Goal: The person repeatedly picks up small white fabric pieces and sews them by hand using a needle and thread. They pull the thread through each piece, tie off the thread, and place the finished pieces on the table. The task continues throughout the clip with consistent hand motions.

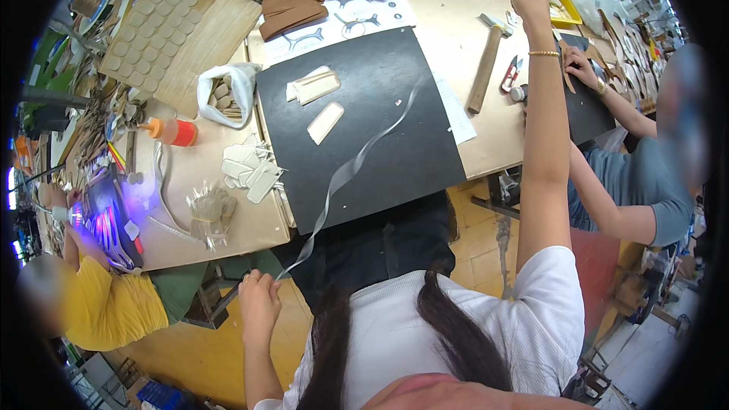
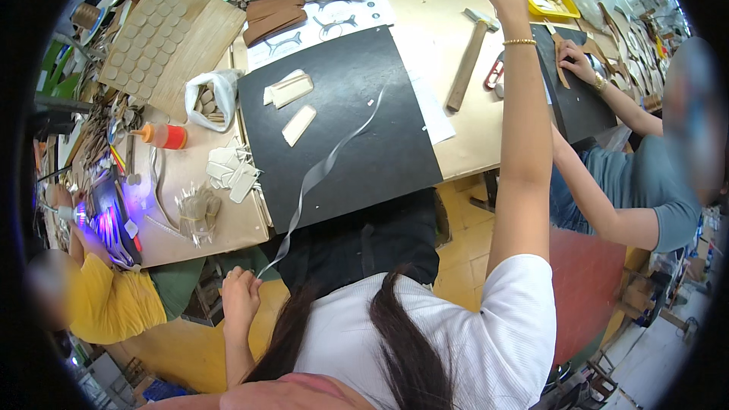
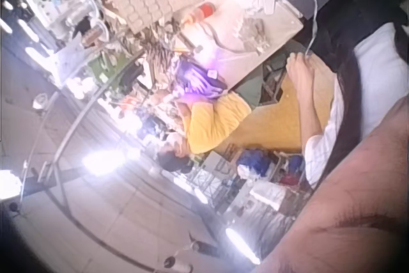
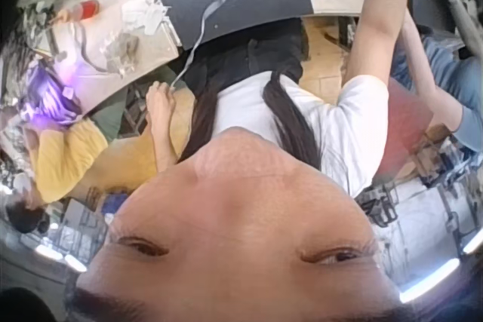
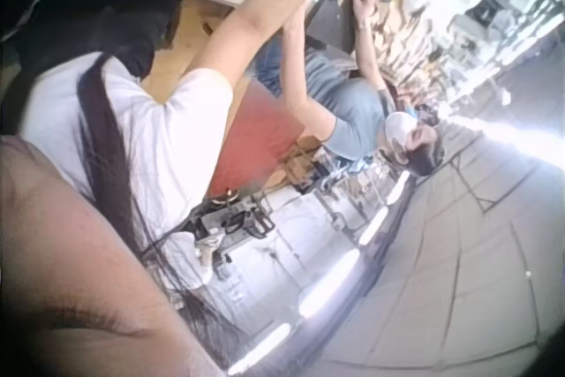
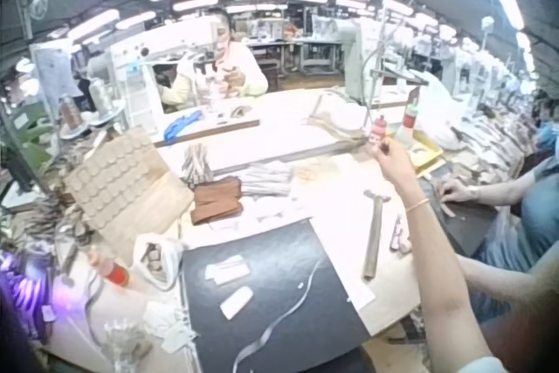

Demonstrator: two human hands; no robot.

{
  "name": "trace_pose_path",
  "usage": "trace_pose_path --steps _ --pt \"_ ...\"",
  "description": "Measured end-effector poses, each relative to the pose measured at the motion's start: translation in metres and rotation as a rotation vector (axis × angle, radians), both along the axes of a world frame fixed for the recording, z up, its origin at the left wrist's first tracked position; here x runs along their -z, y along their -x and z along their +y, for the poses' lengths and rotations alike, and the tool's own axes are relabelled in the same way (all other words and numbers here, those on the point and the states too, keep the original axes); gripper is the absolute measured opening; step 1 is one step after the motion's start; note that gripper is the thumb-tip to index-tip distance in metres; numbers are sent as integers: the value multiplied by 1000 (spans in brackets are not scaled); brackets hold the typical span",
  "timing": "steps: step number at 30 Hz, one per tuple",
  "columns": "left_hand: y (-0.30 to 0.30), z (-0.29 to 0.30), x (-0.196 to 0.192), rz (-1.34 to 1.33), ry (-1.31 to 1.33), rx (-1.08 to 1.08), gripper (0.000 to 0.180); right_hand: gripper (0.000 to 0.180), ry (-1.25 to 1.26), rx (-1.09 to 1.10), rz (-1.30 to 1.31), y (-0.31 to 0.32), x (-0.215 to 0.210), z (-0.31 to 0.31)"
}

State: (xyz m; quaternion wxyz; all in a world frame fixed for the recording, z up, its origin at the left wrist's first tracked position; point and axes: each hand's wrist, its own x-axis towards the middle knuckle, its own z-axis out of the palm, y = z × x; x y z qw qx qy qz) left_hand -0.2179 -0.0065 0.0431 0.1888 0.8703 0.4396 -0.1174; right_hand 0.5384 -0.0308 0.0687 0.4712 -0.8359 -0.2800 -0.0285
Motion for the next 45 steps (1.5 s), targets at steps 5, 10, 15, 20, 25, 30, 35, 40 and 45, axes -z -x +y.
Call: trace_pose_path --steps 5,10,15,20,25,30,35,40,45 --pt "35 0 16 131 -33 -11 11 44 142 184 -258 -51 2 -15" --pt "10 4 -3 -72 471 -361 17 57 366 143 -406 -63 -6 -19" --pt "-77 -1 -45 -504 644 -235 12 51 354 -60 -574 72 -23 20" --pt "-161 7 -63 -677 421 -76 9 52 44 -1176 -121 312 -20 -23" --pt "-195 25 -65 -677 187 191 9 33 275 -1053 -72 371 -27 -51" --pt "-204 35 -55 -703 244 207 14 16 160 -979 -13 356 -19 -65" --pt "-239 52 5 -661 -300 193 36 13 3 -734 310 321 -13 -81" --pt "-221 31 41 -509 -395 389 46 10 -305 -630 677 299 -28 -88" --pt "-191 1 43 -530 -341 427 48 16 163 -758 905 323 -1 -38"
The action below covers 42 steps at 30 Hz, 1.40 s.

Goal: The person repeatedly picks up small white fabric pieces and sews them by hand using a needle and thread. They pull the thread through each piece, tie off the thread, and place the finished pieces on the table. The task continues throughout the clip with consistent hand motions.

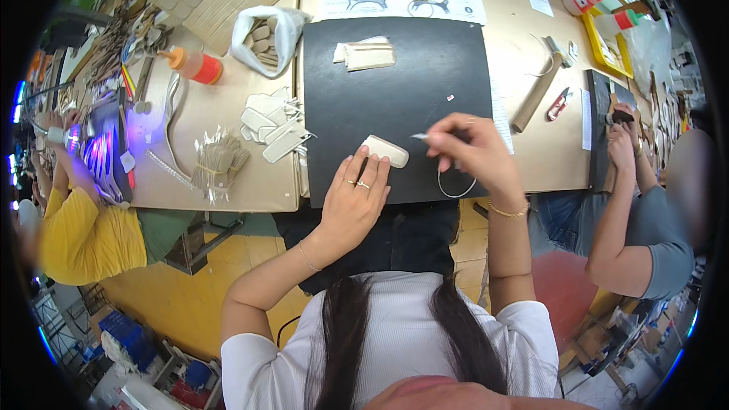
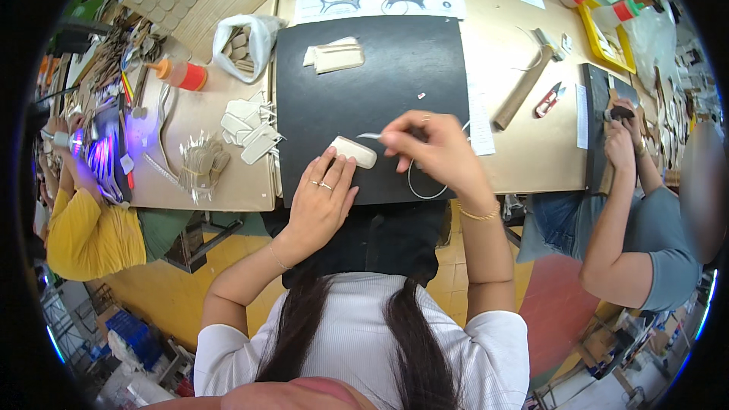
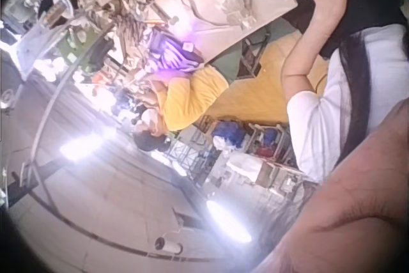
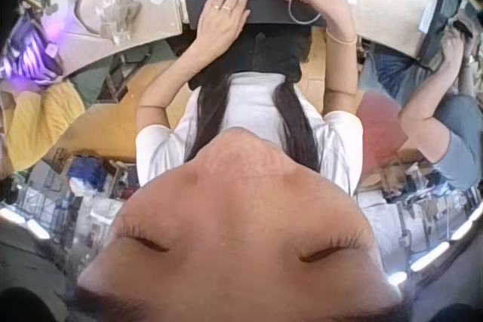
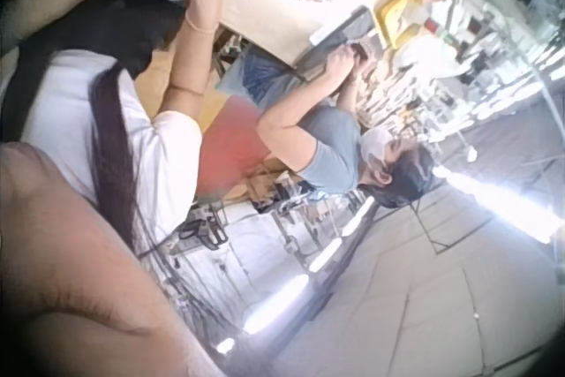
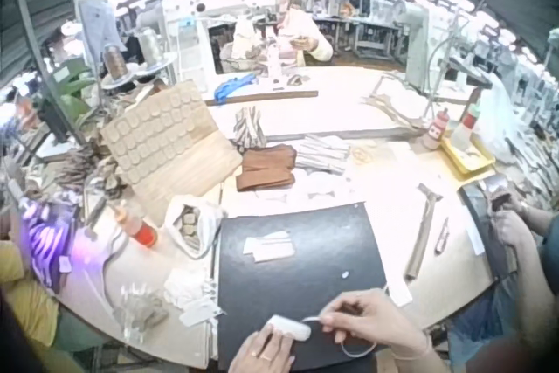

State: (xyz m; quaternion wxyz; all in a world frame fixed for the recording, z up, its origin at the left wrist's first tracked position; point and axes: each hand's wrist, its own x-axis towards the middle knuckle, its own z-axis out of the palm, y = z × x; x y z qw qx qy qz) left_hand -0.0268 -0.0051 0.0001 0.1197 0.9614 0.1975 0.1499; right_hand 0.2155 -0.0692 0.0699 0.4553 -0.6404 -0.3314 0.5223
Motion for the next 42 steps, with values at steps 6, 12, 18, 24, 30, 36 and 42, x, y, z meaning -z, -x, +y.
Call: trace_pose_path --steps 6,12,18,24,30,36,42 --pt "1 -2 2 -32 54 -40 50 23 217 -116 -260 39 32 34" --pt "1 0 -1 4 25 -39 48 26 155 -129 -494 47 36 38" --pt "2 2 -3 12 15 -35 49 29 148 -127 -600 50 41 37" --pt "-2 7 -8 -9 77 -20 49 28 107 -125 -635 51 46 38" --pt "-6 15 -18 54 93 20 51 30 97 -103 -667 47 43 28" --pt "-10 18 -26 116 34 52 44 31 214 -20 -566 36 37 2" --pt "-12 19 -28 153 0 71 43 31 220 -27 -642 34 42 0"
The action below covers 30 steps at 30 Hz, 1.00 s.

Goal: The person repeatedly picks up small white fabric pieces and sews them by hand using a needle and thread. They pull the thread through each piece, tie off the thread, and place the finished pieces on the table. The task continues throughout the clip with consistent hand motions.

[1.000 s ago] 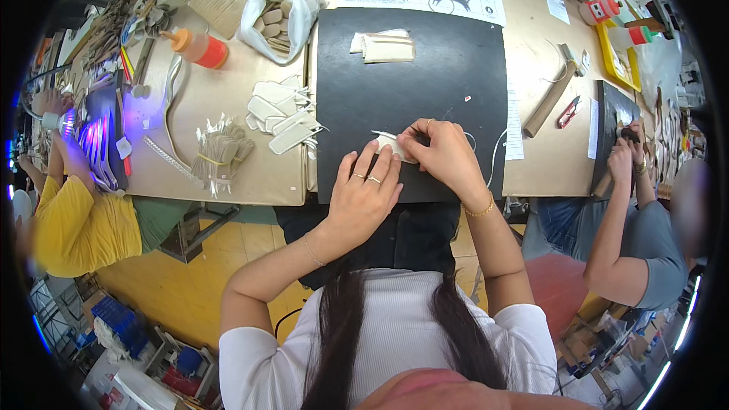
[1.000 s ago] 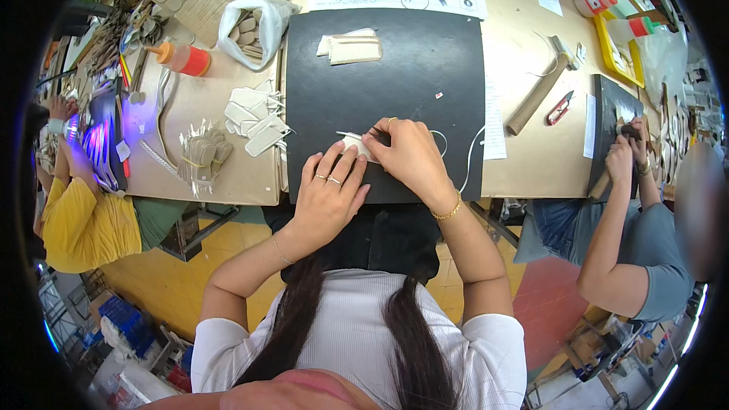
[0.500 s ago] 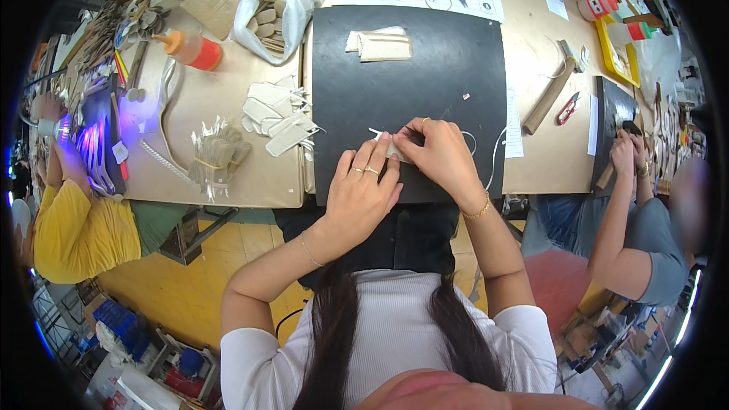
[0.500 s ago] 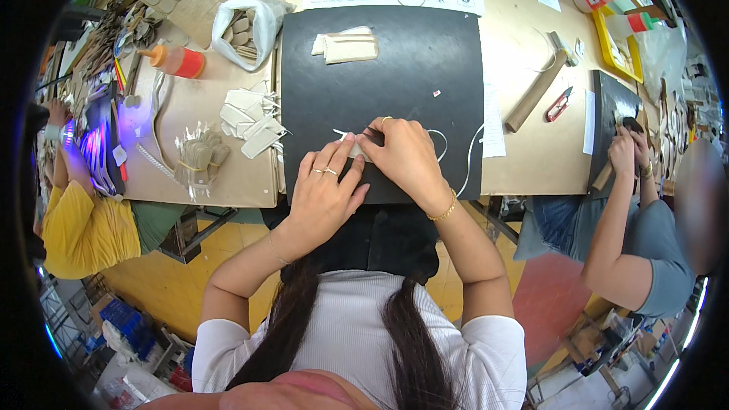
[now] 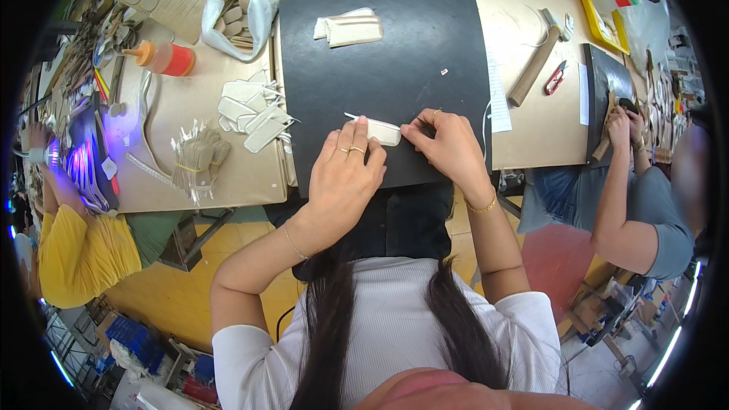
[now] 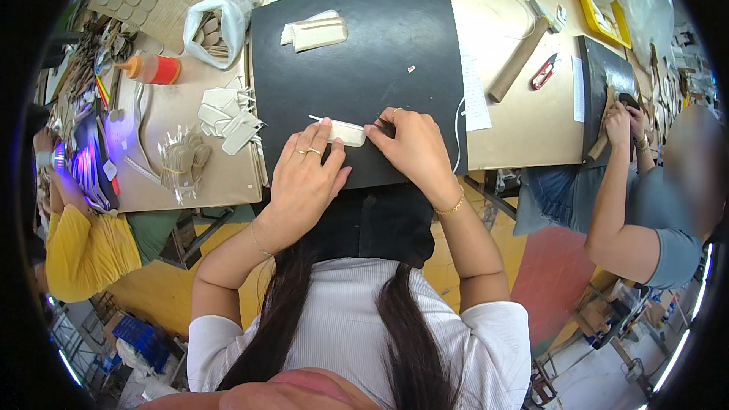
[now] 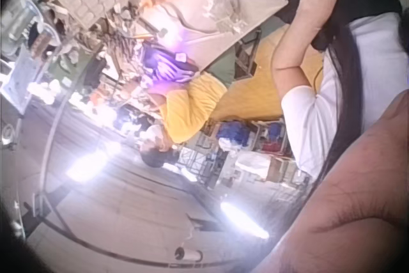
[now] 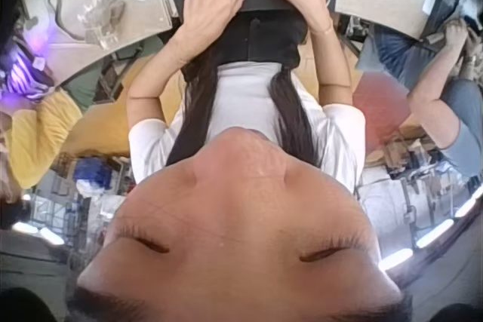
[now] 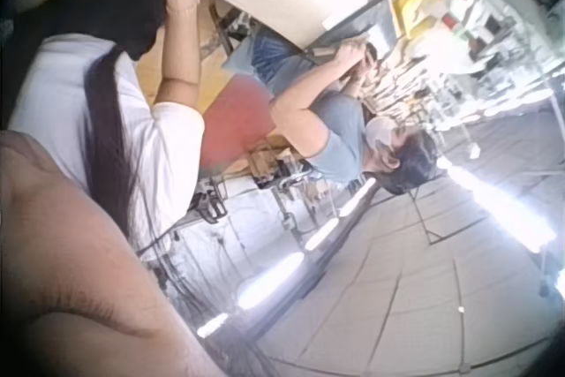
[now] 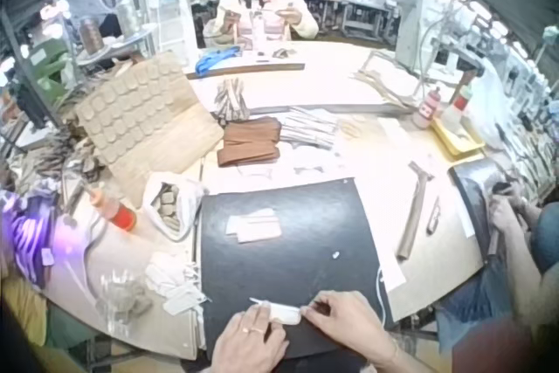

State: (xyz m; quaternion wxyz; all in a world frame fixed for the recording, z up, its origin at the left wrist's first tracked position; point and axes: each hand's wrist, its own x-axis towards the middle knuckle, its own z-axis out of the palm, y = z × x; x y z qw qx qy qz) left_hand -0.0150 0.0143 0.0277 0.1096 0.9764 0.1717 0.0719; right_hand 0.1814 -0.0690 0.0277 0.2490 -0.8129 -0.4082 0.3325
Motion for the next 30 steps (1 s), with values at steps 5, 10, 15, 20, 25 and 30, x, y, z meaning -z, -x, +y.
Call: trace_pose_path --steps 5,10,15,20,25,30 --pt "0 0 2 -24 -15 21 43 28 -29 -33 -91 3 1 2" --pt "-8 3 6 -75 -61 14 49 23 -20 -61 -175 7 -1 2" --pt "-10 1 2 10 -3 7 55 18 -177 -101 -334 17 -12 -22" --pt "-13 2 1 -5 56 0 56 40 -229 -174 -327 25 -11 -42" --pt "-15 5 -1 4 52 21 53 54 -217 -218 -361 30 -5 -48" --pt "-16 6 -2 17 51 32 50 61 -188 -263 -404 30 -3 -51"
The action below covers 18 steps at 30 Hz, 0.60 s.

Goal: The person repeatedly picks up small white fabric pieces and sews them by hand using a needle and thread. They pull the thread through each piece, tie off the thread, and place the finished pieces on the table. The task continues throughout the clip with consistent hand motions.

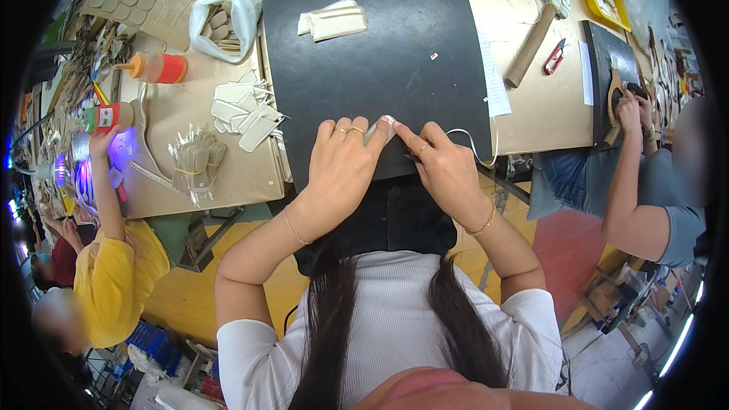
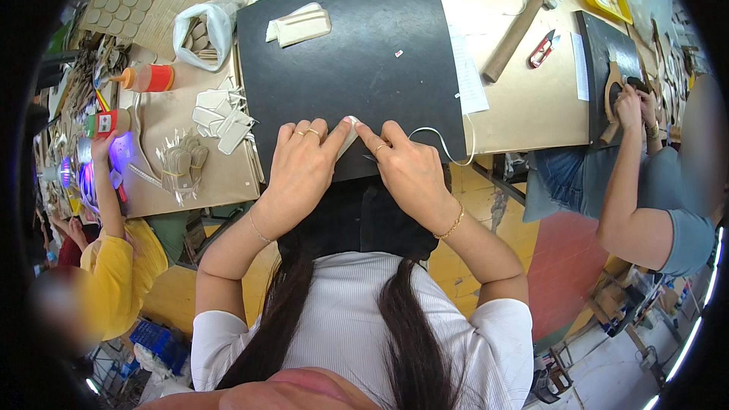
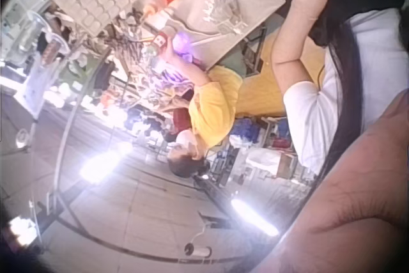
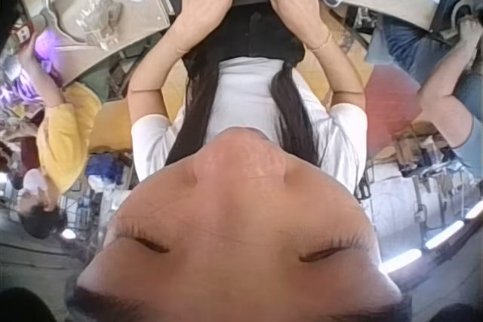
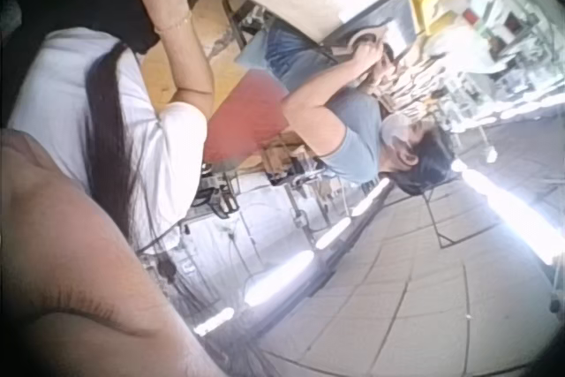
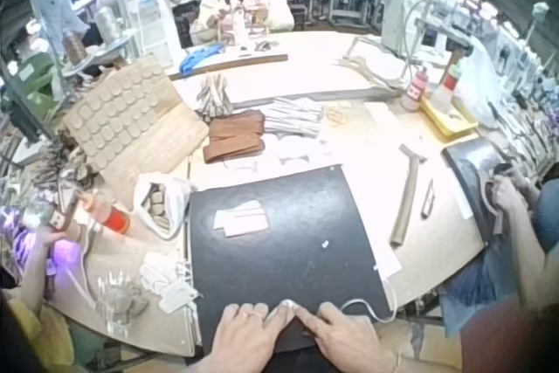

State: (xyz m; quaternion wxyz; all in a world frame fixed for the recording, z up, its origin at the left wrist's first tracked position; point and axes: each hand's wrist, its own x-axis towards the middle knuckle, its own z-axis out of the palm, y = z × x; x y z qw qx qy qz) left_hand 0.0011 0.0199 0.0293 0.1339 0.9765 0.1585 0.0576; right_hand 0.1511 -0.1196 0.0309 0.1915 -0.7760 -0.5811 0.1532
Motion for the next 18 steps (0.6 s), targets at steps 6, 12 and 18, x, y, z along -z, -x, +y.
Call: trace_pose_path --steps 6,12,18 --pt "-1 1 -2 19 -9 8 49 62 46 -13 -10 -1 0 -1" --pt "-2 3 -3 49 -54 32 43 58 36 -30 -48 0 -1 1" --pt "-3 28 3 -4 -50 160 44 56 56 -85 -218 2 -5 0"
